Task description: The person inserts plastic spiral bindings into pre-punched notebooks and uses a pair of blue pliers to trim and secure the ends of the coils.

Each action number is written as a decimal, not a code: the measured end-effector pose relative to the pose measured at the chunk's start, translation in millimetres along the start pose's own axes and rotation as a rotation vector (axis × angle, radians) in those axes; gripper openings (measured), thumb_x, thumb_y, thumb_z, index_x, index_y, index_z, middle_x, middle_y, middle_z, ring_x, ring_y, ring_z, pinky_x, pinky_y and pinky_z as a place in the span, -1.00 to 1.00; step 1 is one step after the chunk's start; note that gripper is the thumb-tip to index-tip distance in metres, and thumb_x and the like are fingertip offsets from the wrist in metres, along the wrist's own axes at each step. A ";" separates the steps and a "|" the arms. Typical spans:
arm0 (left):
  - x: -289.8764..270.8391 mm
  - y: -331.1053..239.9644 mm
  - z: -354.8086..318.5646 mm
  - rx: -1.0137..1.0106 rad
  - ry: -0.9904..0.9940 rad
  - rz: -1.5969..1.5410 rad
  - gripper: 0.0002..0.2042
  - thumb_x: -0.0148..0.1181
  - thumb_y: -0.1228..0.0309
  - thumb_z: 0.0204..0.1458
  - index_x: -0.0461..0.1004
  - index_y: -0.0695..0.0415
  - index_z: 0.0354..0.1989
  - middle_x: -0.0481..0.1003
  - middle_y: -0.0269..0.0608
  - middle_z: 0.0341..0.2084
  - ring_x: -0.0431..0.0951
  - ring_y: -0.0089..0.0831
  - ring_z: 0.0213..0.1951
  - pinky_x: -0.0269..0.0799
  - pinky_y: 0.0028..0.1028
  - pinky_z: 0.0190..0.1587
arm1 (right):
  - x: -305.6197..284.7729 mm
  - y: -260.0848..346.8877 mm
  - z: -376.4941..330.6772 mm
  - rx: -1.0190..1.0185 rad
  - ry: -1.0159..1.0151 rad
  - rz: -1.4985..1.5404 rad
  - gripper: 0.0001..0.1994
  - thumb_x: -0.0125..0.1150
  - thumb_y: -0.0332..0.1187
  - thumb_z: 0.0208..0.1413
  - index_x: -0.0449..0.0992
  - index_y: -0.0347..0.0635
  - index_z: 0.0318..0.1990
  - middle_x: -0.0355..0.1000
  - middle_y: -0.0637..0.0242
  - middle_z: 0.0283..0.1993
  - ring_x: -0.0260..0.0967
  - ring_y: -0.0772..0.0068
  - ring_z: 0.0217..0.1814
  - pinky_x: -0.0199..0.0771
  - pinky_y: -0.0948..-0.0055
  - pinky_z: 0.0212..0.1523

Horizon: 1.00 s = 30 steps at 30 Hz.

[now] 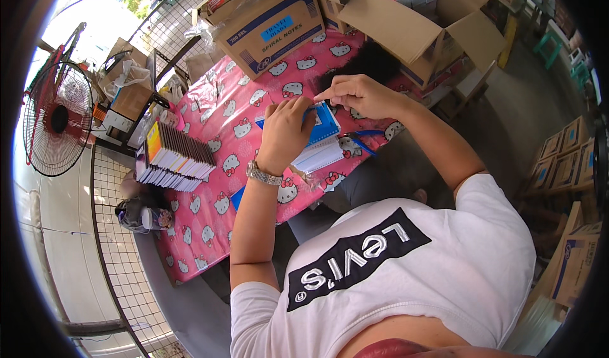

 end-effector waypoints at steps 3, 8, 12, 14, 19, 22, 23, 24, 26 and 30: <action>0.8 -0.4 0.6 -0.006 0.023 -0.036 -0.85 0.13 0.39 0.13 0.47 0.15 -0.17 0.56 -0.11 -0.31 0.54 -0.18 -0.16 0.28 -0.21 -0.03 | 2.6 -1.9 -2.2 0.053 0.012 0.097 -0.64 0.12 -0.64 0.14 0.55 -0.09 0.06 0.31 0.35 -0.30 0.29 0.52 -0.31 0.38 0.53 -0.27; 2.8 -3.6 4.2 -0.023 0.001 -0.042 -0.80 0.13 0.46 0.09 0.40 0.13 -0.11 0.56 -0.08 -0.30 0.53 -0.12 -0.15 0.28 -0.17 -0.03 | 3.6 6.1 -7.3 -0.092 -0.101 -0.163 -0.68 0.13 -0.56 0.18 0.45 -0.19 0.09 0.43 0.29 -0.27 0.37 0.54 -0.32 0.42 0.48 -0.27; 1.9 -12.4 1.3 0.023 -0.026 -0.006 -0.73 0.14 0.48 0.05 0.34 0.12 -0.06 0.55 -0.09 -0.28 0.52 -0.09 -0.16 0.29 -0.17 -0.03 | -0.9 5.3 1.3 0.131 -0.029 0.017 -0.72 0.17 -0.48 0.18 0.41 -0.28 0.04 0.47 0.22 -0.24 0.43 0.53 -0.28 0.44 0.48 -0.25; 1.5 -12.6 -0.6 0.019 0.003 -0.017 -0.76 0.14 0.47 0.07 0.35 0.13 -0.08 0.56 -0.09 -0.29 0.53 -0.09 -0.16 0.29 -0.18 -0.03 | -6.3 20.5 4.3 0.328 0.089 0.049 -0.76 0.16 -0.46 0.19 0.41 -0.32 -0.02 0.47 0.21 -0.25 0.45 0.52 -0.30 0.45 0.47 -0.27; -1.2 -11.2 -3.1 0.014 0.037 -0.065 -0.85 0.12 0.39 0.16 0.39 0.15 -0.15 0.56 -0.10 -0.34 0.53 -0.08 -0.21 0.29 -0.21 -0.03 | -7.6 13.1 10.1 0.375 0.212 0.298 -0.69 0.00 -0.35 0.30 0.31 -0.31 0.12 0.50 0.08 -0.26 0.52 0.34 -0.39 0.55 0.43 -0.39; 3.1 -12.4 5.2 0.060 -0.009 -0.066 -0.87 0.11 0.38 0.18 0.39 0.13 -0.17 0.54 -0.17 -0.47 0.55 -0.16 -0.32 0.29 -0.25 -0.06 | -29.3 -129.9 -5.9 0.432 -0.233 0.389 -0.70 0.03 -0.25 0.31 0.35 -0.30 0.04 0.48 -0.04 -0.14 0.52 0.22 -0.33 0.56 0.28 -0.26; 6.0 -6.9 5.2 0.053 0.037 -0.089 -0.87 0.10 0.37 0.18 0.39 0.13 -0.16 0.54 -0.16 -0.43 0.54 -0.15 -0.28 0.28 -0.23 -0.04 | -41.1 -172.2 -21.5 0.486 -0.222 -0.323 -0.62 0.26 -0.16 0.14 0.40 -0.28 -0.07 0.45 -0.10 -0.10 0.51 0.08 -0.18 0.54 0.21 -0.11; 7.6 -2.3 5.3 0.050 0.080 -0.116 -0.86 0.09 0.37 0.19 0.40 0.12 -0.15 0.54 -0.15 -0.40 0.54 -0.14 -0.25 0.28 -0.20 -0.02 | -36.4 -218.6 -51.5 0.621 -0.179 -0.604 -0.54 0.43 -0.11 -0.06 0.43 -0.23 -0.15 0.33 -0.19 0.08 0.42 -0.07 0.02 0.45 0.16 0.07; 3.9 2.2 1.2 0.045 0.026 0.021 -0.85 0.09 0.35 0.20 0.40 0.11 -0.14 0.53 -0.13 -0.32 0.51 -0.11 -0.17 0.27 -0.14 0.02 | -5.4 -269.6 -103.8 0.635 -0.020 -0.747 -0.41 0.50 -0.03 -0.21 0.45 -0.21 -0.09 0.00 -0.20 0.38 0.23 -0.28 0.25 0.22 0.06 0.31; 4.2 -8.6 -19.7 -0.074 -0.180 0.439 -0.79 0.15 0.28 0.17 0.43 0.08 -0.11 0.47 -0.10 -0.17 0.41 -0.02 -0.03 0.25 0.00 0.03 | -10.8 -256.2 -90.9 0.610 -0.121 -0.813 -0.43 0.50 -0.04 -0.23 0.49 -0.16 -0.10 0.15 -0.22 0.31 0.28 -0.25 0.22 0.30 0.06 0.26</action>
Point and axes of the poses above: each hand's wrist, its own z-axis towards the middle knuckle, its own x-axis out of the palm, y = z × x, the point moved 4 cm from there along z, towards the middle knuckle
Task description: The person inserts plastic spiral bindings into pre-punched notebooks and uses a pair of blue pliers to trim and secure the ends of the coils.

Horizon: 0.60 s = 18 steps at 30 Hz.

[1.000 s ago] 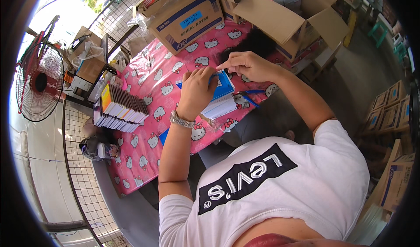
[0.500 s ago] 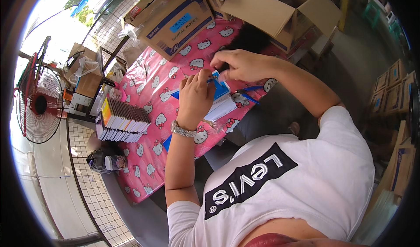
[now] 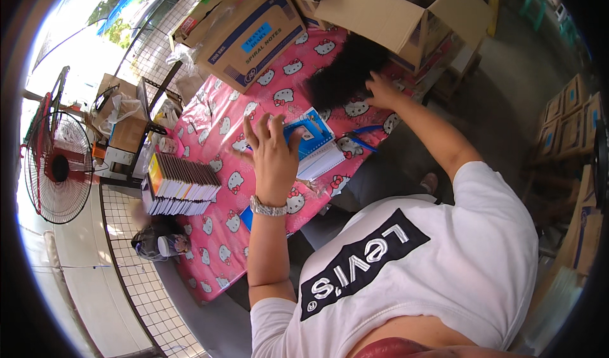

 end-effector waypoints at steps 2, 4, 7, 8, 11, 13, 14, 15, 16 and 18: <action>3.9 10.4 -7.3 -0.116 0.051 -0.041 -0.76 0.21 0.25 0.13 0.44 0.08 -0.11 0.46 -0.11 -0.15 0.39 -0.01 -0.02 0.26 0.01 0.01 | -63.9 58.6 17.9 -0.061 -0.019 0.137 -0.46 0.44 0.02 -0.14 0.52 -0.16 -0.09 0.35 -0.11 0.17 0.38 -0.03 0.16 0.34 0.12 0.20; 7.7 10.9 -3.7 -0.183 0.146 -0.275 -0.72 0.26 0.24 0.08 0.45 0.09 -0.10 0.46 -0.12 -0.17 0.39 -0.03 -0.03 0.28 -0.03 -0.01 | -129.3 113.3 29.3 -0.241 0.169 0.887 -0.47 0.35 0.08 -0.04 0.54 -0.16 -0.06 0.47 0.05 -0.01 0.43 0.24 0.05 0.38 0.26 0.10; 8.7 14.0 5.5 -0.114 0.130 -0.365 -0.71 0.33 0.26 0.01 0.48 0.14 -0.17 0.45 -0.11 -0.24 0.40 -0.06 -0.07 0.30 -0.12 -0.05 | -175.3 177.1 6.7 -0.402 0.910 1.527 -0.55 0.31 -0.05 0.03 0.50 -0.25 -0.10 0.48 0.24 -0.04 0.37 0.49 0.03 0.32 0.44 0.11; 8.2 15.1 7.0 -0.097 0.127 -0.390 -0.72 0.33 0.26 0.00 0.49 0.15 -0.19 0.45 -0.11 -0.25 0.40 -0.07 -0.08 0.31 -0.14 -0.05 | -183.7 183.9 6.8 -0.427 0.875 1.209 -0.55 0.31 -0.06 0.04 0.49 -0.25 -0.09 0.47 0.28 -0.08 0.36 0.51 -0.01 0.30 0.45 0.07; 7.8 18.0 5.9 -0.093 0.103 -0.441 -0.72 0.37 0.28 -0.04 0.50 0.16 -0.23 0.46 -0.11 -0.27 0.40 -0.07 -0.12 0.32 -0.16 -0.07 | -182.3 188.5 15.2 -0.475 0.785 0.935 -0.58 0.28 -0.11 0.07 0.47 -0.23 -0.05 0.39 0.43 -0.26 0.27 0.58 -0.16 0.25 0.50 -0.09; 7.1 18.6 7.7 -0.086 0.119 -0.459 -0.72 0.38 0.30 -0.06 0.50 0.16 -0.23 0.45 -0.09 -0.28 0.40 -0.07 -0.14 0.32 -0.16 -0.07 | -184.0 198.4 9.8 -0.486 0.866 1.008 -0.61 0.26 -0.12 0.07 0.47 -0.21 -0.07 0.40 0.43 -0.26 0.27 0.59 -0.17 0.25 0.50 -0.10; 7.4 18.7 8.0 -0.081 0.127 -0.468 -0.72 0.38 0.31 -0.07 0.50 0.16 -0.23 0.45 -0.09 -0.28 0.39 -0.07 -0.15 0.32 -0.17 -0.07 | -186.7 203.6 8.4 -0.490 0.906 1.045 -0.62 0.25 -0.13 0.07 0.48 -0.20 -0.07 0.40 0.43 -0.26 0.27 0.59 -0.17 0.25 0.51 -0.10; 6.3 19.9 8.1 -0.077 0.113 -0.473 -0.73 0.37 0.34 -0.07 0.51 0.17 -0.23 0.46 -0.08 -0.29 0.40 -0.06 -0.16 0.33 -0.17 -0.08 | -192.3 205.2 12.3 -0.490 0.835 0.600 -0.61 0.24 -0.13 0.05 0.48 -0.22 -0.08 0.43 0.40 -0.20 0.32 0.58 -0.13 0.27 0.51 -0.09; 6.1 20.8 7.3 -0.072 0.099 -0.478 -0.73 0.37 0.36 -0.08 0.51 0.18 -0.22 0.46 -0.07 -0.30 0.40 -0.05 -0.17 0.33 -0.17 -0.08 | -194.6 206.8 8.6 -0.477 0.884 0.885 -0.59 0.25 -0.12 0.04 0.48 -0.23 -0.07 0.43 0.39 -0.18 0.33 0.56 -0.11 0.28 0.50 -0.07; 6.0 23.1 7.0 -0.067 0.087 -0.480 -0.74 0.35 0.41 -0.09 0.51 0.20 -0.21 0.47 -0.06 -0.30 0.41 -0.04 -0.18 0.34 -0.18 -0.09 | -197.1 202.3 1.0 -0.425 0.958 1.456 -0.56 0.27 -0.09 0.02 0.48 -0.24 -0.06 0.45 0.36 -0.13 0.37 0.52 -0.06 0.30 0.49 -0.03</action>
Point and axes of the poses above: each hand's wrist, its own z-axis towards the middle knuckle, its own x-axis out of the palm, y = z × x, the point moved 4 cm from there along z, towards the middle knuckle
